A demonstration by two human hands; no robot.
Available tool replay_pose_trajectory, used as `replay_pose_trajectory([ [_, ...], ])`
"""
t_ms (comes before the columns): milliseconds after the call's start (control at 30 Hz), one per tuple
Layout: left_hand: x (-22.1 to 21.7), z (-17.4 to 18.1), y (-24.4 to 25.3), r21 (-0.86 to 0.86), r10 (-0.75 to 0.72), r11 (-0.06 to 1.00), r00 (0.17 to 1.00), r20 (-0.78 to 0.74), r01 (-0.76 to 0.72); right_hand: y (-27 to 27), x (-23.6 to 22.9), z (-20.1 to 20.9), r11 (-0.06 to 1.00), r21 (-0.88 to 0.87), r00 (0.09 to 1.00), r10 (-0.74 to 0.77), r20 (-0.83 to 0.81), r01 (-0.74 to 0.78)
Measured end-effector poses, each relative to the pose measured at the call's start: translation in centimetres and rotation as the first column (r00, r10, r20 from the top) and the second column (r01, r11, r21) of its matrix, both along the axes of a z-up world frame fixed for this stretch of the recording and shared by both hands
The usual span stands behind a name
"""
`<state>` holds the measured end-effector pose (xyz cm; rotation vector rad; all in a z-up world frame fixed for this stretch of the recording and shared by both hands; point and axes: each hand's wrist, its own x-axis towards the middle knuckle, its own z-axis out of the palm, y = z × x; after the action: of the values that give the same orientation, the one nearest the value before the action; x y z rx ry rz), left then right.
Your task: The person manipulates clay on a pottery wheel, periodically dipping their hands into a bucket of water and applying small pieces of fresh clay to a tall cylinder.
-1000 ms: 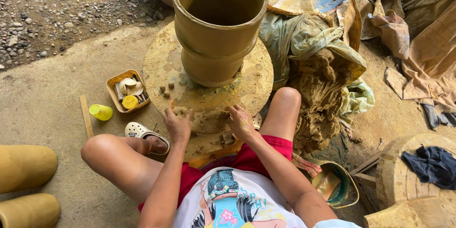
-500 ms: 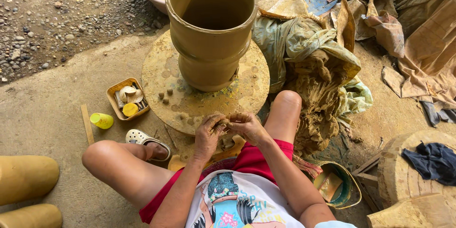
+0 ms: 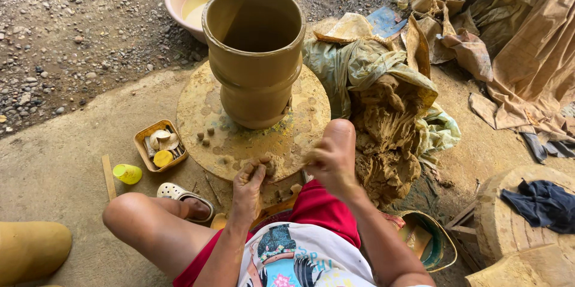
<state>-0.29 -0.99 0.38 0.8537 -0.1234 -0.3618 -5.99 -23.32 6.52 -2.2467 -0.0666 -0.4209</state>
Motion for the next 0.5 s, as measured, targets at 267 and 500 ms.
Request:
replay_pose_trajectory([
  [267,-2.1,2.7,0.0,0.313,-0.056,0.949,0.953,0.298,-0.042,-18.3,-12.5,3.2,0.473,-0.458,0.594,-0.787,0.164,0.753],
  [500,-3.4,6.5,-0.3,0.388,-0.047,0.892,0.806,0.590,-0.232,-10.0,-10.8,4.3,0.637,0.424,0.747,-0.644,-0.165,0.644],
])
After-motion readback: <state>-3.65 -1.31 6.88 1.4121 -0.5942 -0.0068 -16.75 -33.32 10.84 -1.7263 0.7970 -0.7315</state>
